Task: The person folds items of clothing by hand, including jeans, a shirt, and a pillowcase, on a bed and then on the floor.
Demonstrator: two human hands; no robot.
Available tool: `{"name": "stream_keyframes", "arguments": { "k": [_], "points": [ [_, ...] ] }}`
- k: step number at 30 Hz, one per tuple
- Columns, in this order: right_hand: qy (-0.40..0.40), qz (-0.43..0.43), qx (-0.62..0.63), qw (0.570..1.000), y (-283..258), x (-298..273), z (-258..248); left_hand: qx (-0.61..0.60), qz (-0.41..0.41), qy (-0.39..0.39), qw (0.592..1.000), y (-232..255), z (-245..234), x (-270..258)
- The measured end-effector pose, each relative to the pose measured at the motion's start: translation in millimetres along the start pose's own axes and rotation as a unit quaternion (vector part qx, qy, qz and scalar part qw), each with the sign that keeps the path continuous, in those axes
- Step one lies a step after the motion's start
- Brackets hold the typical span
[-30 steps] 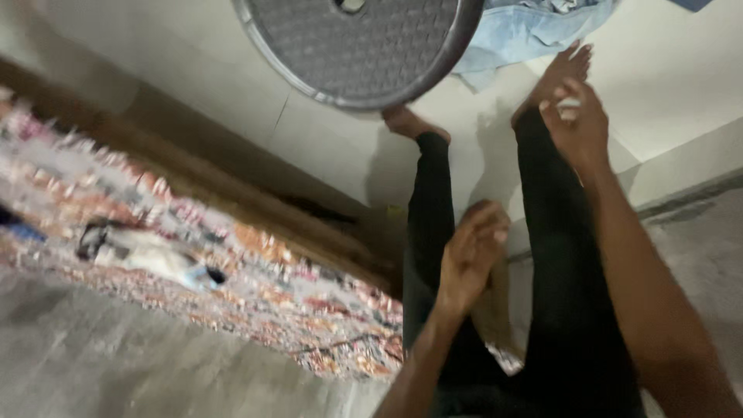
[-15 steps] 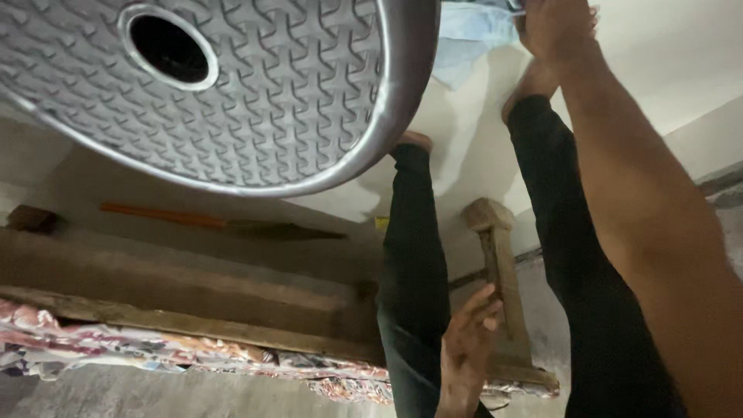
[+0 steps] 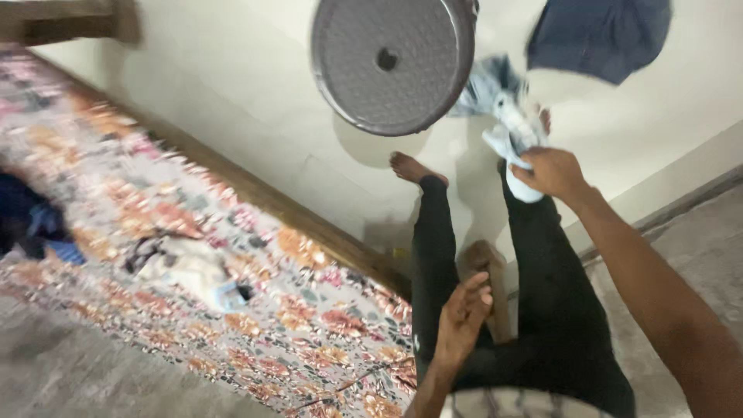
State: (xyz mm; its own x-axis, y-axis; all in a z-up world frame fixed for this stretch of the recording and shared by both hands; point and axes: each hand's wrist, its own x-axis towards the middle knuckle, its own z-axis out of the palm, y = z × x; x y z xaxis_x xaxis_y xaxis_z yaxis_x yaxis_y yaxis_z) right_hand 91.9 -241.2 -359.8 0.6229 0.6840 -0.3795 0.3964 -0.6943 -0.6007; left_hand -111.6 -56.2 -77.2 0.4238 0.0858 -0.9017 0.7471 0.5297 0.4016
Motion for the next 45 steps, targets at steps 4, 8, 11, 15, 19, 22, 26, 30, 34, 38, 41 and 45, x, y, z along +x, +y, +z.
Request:
{"name": "stream_keyframes", "arguments": {
  "k": [4,8,11,15,19,22,26,30,34,38,41,45],
  "points": [
    [0.009,-0.012,0.006,1.0,-70.7,-24.1,-85.4,0.036,0.079,0.005,0.996,8.9,-13.2,-39.9],
    [-0.001,0.001,0.044,0.999,-140.1,-46.3,-149.4,0.03,0.141,0.015,0.989,11.3,-26.9,-54.3],
    [0.08,-0.065,0.128,0.986,-195.9,-56.4,-185.8,0.028,0.177,0.027,0.983,6.7,-34.0,-57.0],
    [0.091,-0.106,0.174,0.975,-258.4,-79.8,-227.0,0.02,0.239,0.049,0.97,3.1,-38.4,-48.8],
    [0.083,-0.136,0.204,0.966,-299.7,-98.6,-260.4,0.015,0.282,0.069,0.957,25.1,-35.1,-44.7],
    [0.073,-0.186,0.227,0.953,-321.7,-110.3,-288.2,0.067,0.304,0.118,0.943,49.8,-29.3,-59.9],
    [0.093,-0.269,0.218,0.933,-344.7,-116.9,-315.5,-0.035,0.293,0.112,0.949,78.7,-17.9,-81.4],
    [0.109,-0.32,0.234,0.912,-352.9,-116.1,-329.7,-0.054,0.381,0.106,0.917,100.6,-23.1,-89.4],
    [0.111,-0.312,0.274,0.903,-356.6,-112.4,-342.9,-0.088,0.45,0.114,0.881,119.4,-21.4,-98.7],
    [0.098,-0.312,0.31,0.893,-370.5,-121.9,-354.7,-0.072,0.441,0.155,0.881,123.9,-13.6,-99.7],
    [0.075,-0.333,0.338,0.877,-389.4,-127.5,-361.4,-0.081,0.464,0.067,0.88,115.3,-15.6,-107.1],
    [0.035,-0.335,0.356,0.872,-420.7,-124.9,-358.2,-0.068,0.46,0.047,0.884,105.9,-15.0,-127.3]
  ]
}}
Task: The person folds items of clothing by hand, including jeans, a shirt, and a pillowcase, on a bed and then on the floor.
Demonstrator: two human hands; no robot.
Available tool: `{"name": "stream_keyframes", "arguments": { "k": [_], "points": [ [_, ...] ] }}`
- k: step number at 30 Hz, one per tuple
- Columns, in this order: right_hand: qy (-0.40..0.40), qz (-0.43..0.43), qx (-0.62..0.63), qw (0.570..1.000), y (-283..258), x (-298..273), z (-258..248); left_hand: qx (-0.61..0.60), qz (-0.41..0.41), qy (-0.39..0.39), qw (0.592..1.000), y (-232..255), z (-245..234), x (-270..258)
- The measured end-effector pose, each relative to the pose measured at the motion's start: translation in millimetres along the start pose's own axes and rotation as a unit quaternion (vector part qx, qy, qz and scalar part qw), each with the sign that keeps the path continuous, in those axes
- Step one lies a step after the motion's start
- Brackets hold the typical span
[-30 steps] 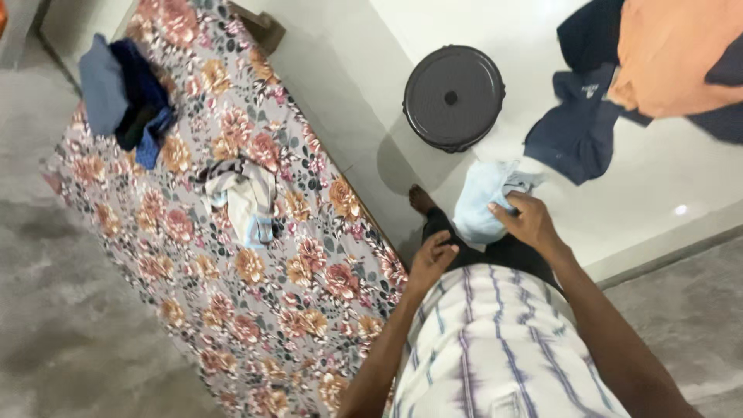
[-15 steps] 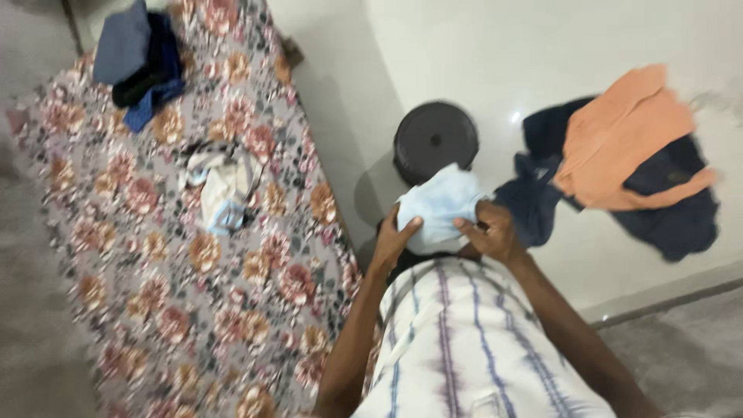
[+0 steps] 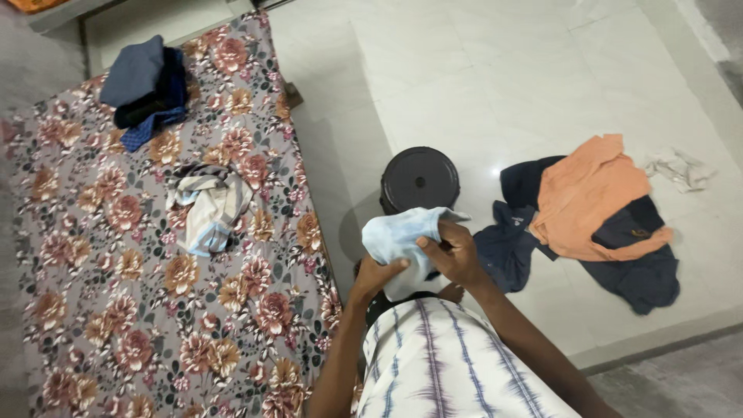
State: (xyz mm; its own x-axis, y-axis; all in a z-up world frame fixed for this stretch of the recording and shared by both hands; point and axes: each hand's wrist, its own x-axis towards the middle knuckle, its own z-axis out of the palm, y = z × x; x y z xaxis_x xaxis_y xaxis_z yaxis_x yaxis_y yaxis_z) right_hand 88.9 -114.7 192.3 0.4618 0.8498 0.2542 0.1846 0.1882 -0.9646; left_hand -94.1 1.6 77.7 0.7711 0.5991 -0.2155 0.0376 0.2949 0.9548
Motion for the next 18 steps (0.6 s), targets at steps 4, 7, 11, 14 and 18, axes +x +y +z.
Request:
{"name": "stream_keyframes", "arguments": {
  "k": [4,7,11,14,18],
  "points": [
    [-0.064,0.039,0.026,0.997,2.6,21.2,26.1,0.029,0.016,0.123,0.992,30.8,-6.6,-10.8],
    [-0.106,0.026,0.032,0.994,16.4,37.5,48.8,0.003,0.056,0.209,0.976,67.1,-29.6,-16.3],
    [-0.145,0.064,0.083,0.984,36.0,60.8,81.3,-0.026,0.097,0.294,0.951,127.0,-79.3,-8.5],
    [-0.177,0.084,0.084,0.977,50.4,75.3,107.1,-0.04,0.112,0.353,0.928,163.3,-123.9,-8.2],
    [-0.214,0.13,0.062,0.966,67.7,88.2,147.0,-0.059,0.089,0.411,0.905,204.7,-194.1,-15.1]
  ]
}}
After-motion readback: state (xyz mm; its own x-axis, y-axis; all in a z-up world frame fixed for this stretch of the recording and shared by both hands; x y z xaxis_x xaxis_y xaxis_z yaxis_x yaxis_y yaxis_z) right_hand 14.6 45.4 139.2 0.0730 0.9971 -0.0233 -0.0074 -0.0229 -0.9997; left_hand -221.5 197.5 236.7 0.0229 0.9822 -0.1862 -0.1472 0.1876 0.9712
